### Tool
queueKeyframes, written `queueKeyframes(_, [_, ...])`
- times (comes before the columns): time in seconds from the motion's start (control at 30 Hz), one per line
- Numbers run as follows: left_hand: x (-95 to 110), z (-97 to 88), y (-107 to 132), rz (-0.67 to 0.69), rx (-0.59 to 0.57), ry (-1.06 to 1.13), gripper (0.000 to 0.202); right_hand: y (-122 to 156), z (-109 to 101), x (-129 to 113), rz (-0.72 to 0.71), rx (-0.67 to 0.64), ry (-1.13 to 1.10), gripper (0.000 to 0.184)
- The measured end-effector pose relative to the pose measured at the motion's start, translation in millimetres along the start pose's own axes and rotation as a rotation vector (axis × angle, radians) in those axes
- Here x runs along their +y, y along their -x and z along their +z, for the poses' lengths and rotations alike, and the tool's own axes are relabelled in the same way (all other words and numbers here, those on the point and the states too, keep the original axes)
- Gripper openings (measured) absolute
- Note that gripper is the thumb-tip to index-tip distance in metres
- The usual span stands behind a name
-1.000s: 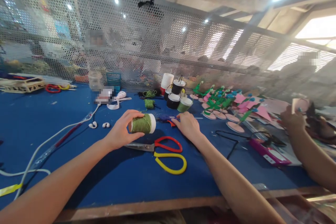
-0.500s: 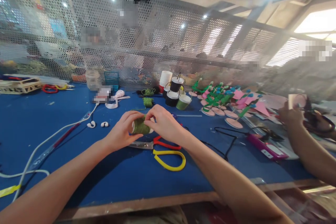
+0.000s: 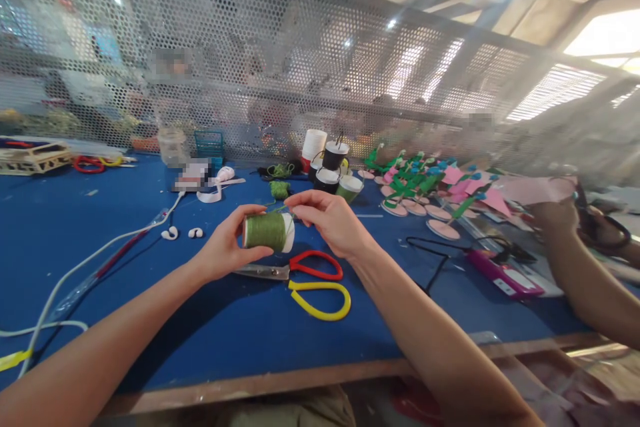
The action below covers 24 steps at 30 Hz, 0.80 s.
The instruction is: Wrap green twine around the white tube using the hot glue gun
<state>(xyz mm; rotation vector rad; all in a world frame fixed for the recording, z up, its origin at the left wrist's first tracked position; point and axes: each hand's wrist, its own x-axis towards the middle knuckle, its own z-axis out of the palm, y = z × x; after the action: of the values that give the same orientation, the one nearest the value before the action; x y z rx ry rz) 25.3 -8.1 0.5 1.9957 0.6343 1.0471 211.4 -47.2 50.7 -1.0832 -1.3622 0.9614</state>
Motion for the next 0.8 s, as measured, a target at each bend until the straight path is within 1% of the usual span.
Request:
queueKeyframes(0.13, [4.9, 1.7, -0.5, -0.07, -0.05, 0.074, 0.052, -0.8, -2.9, 2.1, -0.029, 0.009, -0.046, 0.014])
queueKeyframes(0.27, [11.7, 1.5, 0.8, -0.116, -0.107, 0.055, 0.049, -3.1, -2.4, 7.3, -0.047, 0.028, -0.053, 0.014])
queueKeyframes(0.33, [13.5, 1.0, 1.6, -0.106, -0.115, 0.031, 0.049, -4.4, -1.5, 9.6, -0.032, 0.048, -0.056, 0.013])
queueKeyframes(0.4, [13.3, 0.3, 2.2, -0.065, -0.114, -0.009, 0.049, -5.6, -0.7, 11.3, -0.006, 0.067, -0.068, 0.014])
queueKeyframes(0.6, [7.9, -2.0, 2.2, 0.15, -0.098, -0.157, 0.048, -8.3, -0.6, 15.4, 0.062, 0.084, -0.152, 0.017])
queueKeyframes(0.8, [7.9, -2.1, 2.6, 0.252, -0.108, -0.216, 0.046, -7.8, -0.5, 16.8, 0.103, 0.076, -0.199, 0.019])
